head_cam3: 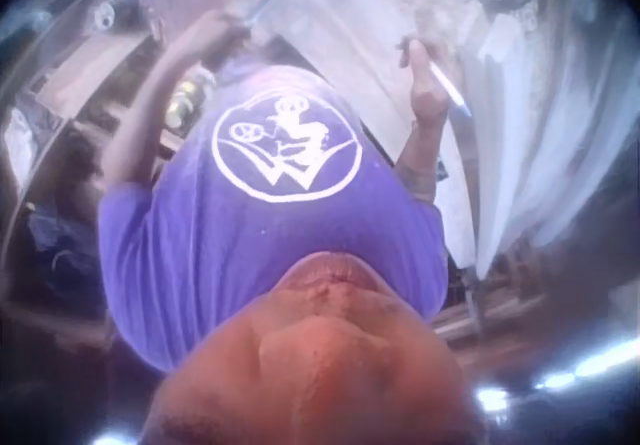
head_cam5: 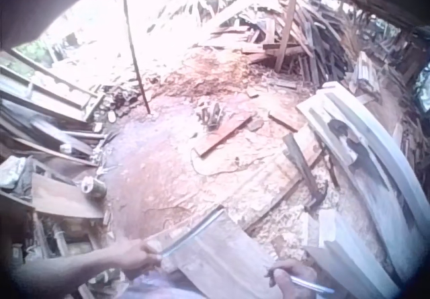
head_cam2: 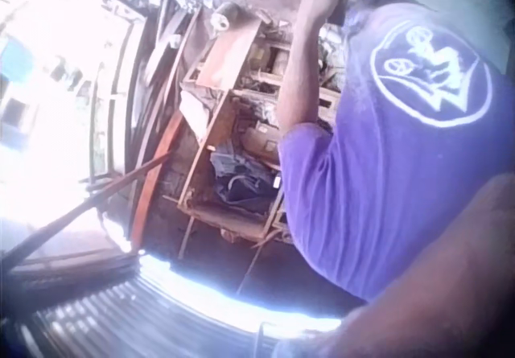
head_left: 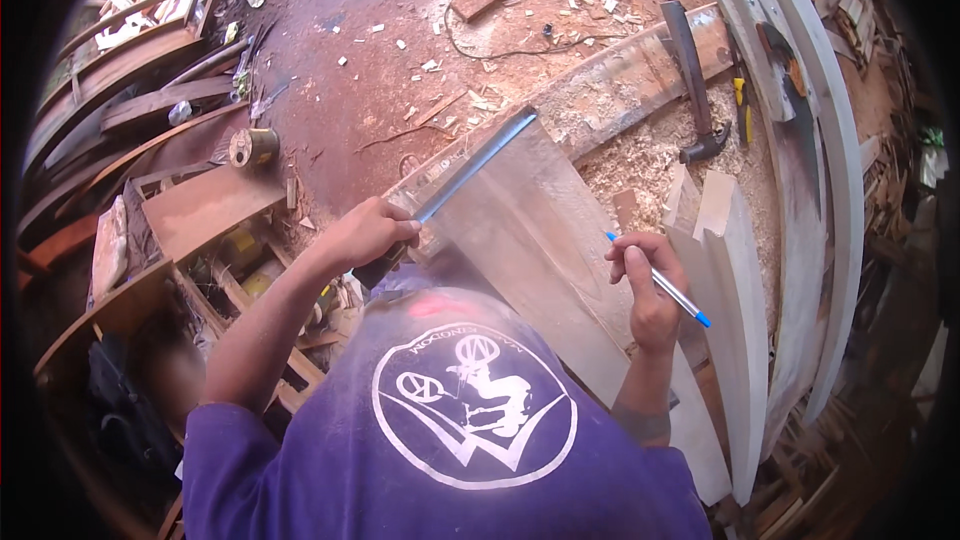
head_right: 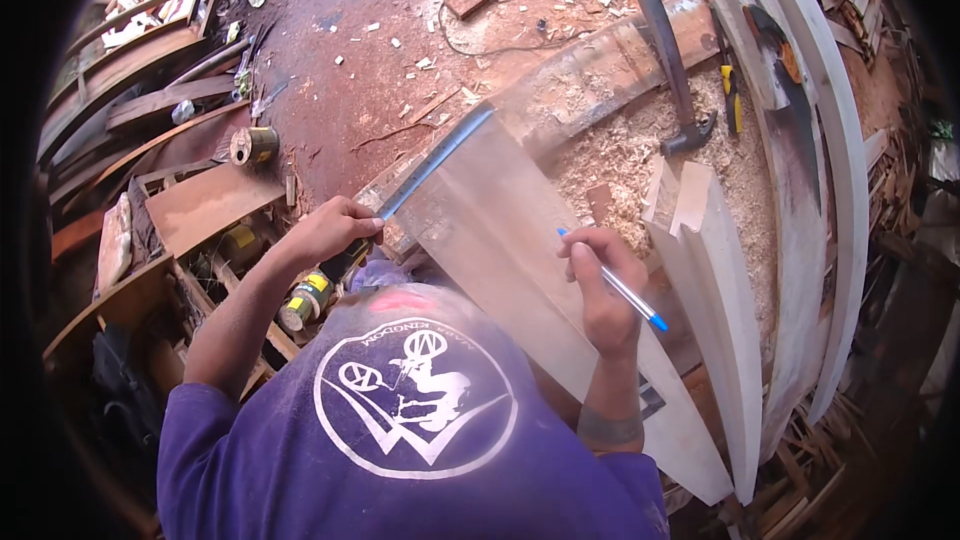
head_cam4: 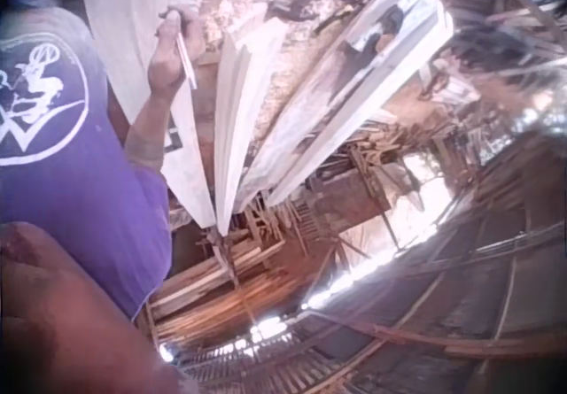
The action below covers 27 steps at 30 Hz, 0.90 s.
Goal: The person marks straight lines on wooden beams using a square and a pen, then uses a tape measure to mark specific measurements on another board.
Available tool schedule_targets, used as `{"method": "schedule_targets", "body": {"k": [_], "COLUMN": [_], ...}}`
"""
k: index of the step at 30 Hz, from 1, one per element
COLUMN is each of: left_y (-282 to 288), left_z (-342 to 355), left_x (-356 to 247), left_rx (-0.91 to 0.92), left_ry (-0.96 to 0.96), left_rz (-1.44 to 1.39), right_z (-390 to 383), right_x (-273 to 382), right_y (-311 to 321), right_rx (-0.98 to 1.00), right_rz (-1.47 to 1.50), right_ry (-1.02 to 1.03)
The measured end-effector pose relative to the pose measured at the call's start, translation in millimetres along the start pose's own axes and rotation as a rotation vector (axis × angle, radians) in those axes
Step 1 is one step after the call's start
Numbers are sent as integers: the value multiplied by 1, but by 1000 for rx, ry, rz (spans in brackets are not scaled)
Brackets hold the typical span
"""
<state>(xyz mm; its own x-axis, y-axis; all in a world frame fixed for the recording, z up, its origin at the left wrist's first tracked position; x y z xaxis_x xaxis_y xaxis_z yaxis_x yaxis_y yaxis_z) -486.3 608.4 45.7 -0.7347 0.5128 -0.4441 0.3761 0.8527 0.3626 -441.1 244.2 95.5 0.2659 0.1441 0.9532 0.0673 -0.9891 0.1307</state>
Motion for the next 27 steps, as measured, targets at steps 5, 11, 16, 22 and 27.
{"method": "schedule_targets", "body": {"k": [5,11,16,22,27], "left_y": [3,6,3,-1,-9], "left_z": [2,7,0,-8,-10], "left_x": [5,10,6,-6,-1], "left_rx": [-29,-71,-86,-228,-243], "left_ry": [-54,-84,-78,-58,-67], "left_rz": [68,101,85,158,113], "right_z": [19,58,81,96,99], "right_x": [-6,-10,-9,-33,-40], "right_y": [-10,-24,-51,-81,-98], "right_rx": [5,-9,45,254,181], "right_rz": [53,-44,-38,-239,-280], "right_ry": [4,96,145,280,399]}}
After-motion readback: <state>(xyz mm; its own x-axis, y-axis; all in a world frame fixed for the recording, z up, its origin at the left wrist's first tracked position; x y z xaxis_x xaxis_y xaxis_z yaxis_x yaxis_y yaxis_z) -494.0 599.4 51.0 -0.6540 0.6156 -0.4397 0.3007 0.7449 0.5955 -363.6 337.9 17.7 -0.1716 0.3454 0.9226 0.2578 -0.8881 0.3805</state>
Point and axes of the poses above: each hand's wrist, its own z-axis towards the middle knuckle, its own y-axis out of the back of the hand, x = y × z, the point moved 1 cm from there along z, towards the middle knuckle, and after that the axes turned 11 degrees about -x, right-handed, at the moved point
